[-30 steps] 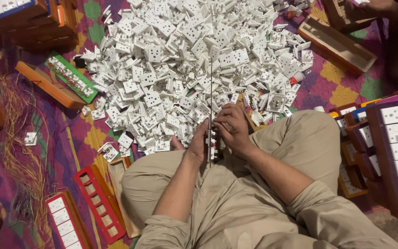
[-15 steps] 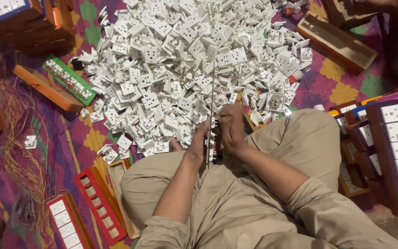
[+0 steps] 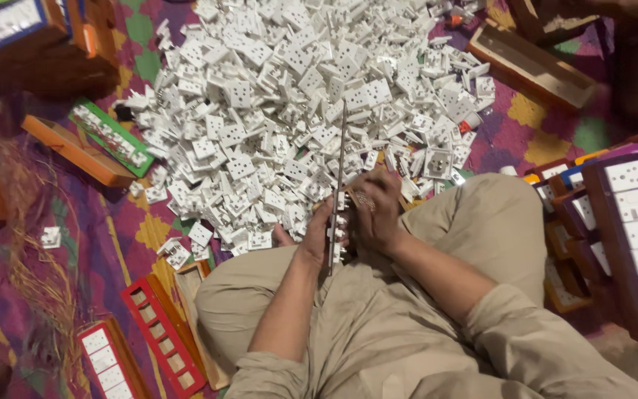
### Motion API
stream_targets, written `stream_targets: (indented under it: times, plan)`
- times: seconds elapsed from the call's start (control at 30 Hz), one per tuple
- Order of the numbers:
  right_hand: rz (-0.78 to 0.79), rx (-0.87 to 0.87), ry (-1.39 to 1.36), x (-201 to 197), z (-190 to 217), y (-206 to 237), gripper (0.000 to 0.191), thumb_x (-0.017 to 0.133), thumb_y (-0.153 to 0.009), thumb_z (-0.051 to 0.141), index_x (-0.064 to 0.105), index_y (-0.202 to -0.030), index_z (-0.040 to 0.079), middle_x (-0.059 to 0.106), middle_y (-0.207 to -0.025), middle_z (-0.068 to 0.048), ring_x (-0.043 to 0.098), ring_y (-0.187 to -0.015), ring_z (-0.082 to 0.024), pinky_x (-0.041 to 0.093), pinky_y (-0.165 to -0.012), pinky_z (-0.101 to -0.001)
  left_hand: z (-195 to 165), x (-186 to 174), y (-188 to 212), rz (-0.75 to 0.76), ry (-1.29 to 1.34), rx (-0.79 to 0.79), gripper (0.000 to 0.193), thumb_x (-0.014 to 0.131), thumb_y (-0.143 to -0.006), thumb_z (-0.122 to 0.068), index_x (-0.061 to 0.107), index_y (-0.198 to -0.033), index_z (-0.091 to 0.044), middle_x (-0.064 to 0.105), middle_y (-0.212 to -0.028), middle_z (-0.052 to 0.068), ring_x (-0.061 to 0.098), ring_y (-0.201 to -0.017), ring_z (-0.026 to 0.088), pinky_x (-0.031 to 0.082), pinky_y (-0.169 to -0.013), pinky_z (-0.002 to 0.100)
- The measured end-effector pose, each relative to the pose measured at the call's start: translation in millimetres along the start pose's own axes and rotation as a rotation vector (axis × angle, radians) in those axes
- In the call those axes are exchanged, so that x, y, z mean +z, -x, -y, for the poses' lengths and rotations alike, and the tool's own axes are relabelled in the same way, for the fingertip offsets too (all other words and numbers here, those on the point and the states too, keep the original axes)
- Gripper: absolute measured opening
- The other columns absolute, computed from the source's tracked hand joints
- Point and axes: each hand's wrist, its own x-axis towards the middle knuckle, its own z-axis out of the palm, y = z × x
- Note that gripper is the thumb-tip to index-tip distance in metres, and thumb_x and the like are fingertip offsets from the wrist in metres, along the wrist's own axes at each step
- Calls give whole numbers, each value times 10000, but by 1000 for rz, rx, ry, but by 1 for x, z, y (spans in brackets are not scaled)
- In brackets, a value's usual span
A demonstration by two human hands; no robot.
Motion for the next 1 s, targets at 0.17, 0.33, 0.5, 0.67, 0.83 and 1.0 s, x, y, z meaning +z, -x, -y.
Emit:
stream_targets:
  times: [0.17,0.33,0.5,0.67,0.83,1.0]
  plan:
    - [157,117,20,-1,-2,-2,339,627,-922,70,590,-1254,120,586,-1202,-105,520,-1123,-334,372,-1009,-522,7,-15,-7,-184,-77,-81,410,595,-989,-521,674,-1111,-138,642,-744,21,591,-532,124,474,-423,255]
    - [1,-234,-67,0,-8,7,298,566,-978,167,474,-1241,62,661,-1235,-115,552,-1107,-319,348,-1020,-514,5,-12,-3,-49,-48,-41,321,645,-998,-424,594,-1179,-164,623,-751,4,604,-572,132,515,-484,295]
    - [-35,835,-530,10,-37,20,311,502,-1060,276,546,-1306,91,664,-1141,-67,620,-1017,-226,477,-911,-355,-14,22,1,-243,-695,261,523,751,-967,-412,554,-1307,-66,698,-962,49,666,-826,182,535,-688,333]
    - [64,1204,-960,7,-66,44,267,595,-1073,226,572,-1269,45,670,-1022,-20,622,-855,-103,516,-730,-263,-34,61,12,-593,-1654,146,839,907,-690,-547,515,-1252,-64,736,-1035,169,716,-972,382,560,-824,486]
    - [96,1234,-948,13,-65,53,164,559,-1077,184,563,-1161,44,687,-959,-39,669,-780,-118,577,-697,-284,-37,78,17,-672,-1890,159,983,939,-658,-421,428,-1421,-71,653,-1162,212,660,-1065,403,534,-902,499]
    - [562,906,-409,13,-58,42,259,631,-963,125,620,-1208,42,750,-1042,-123,742,-904,-235,587,-775,-358,-50,65,16,-942,-1842,237,1015,942,-639,-253,400,-1493,-174,564,-1339,176,538,-1220,408,410,-1050,557]
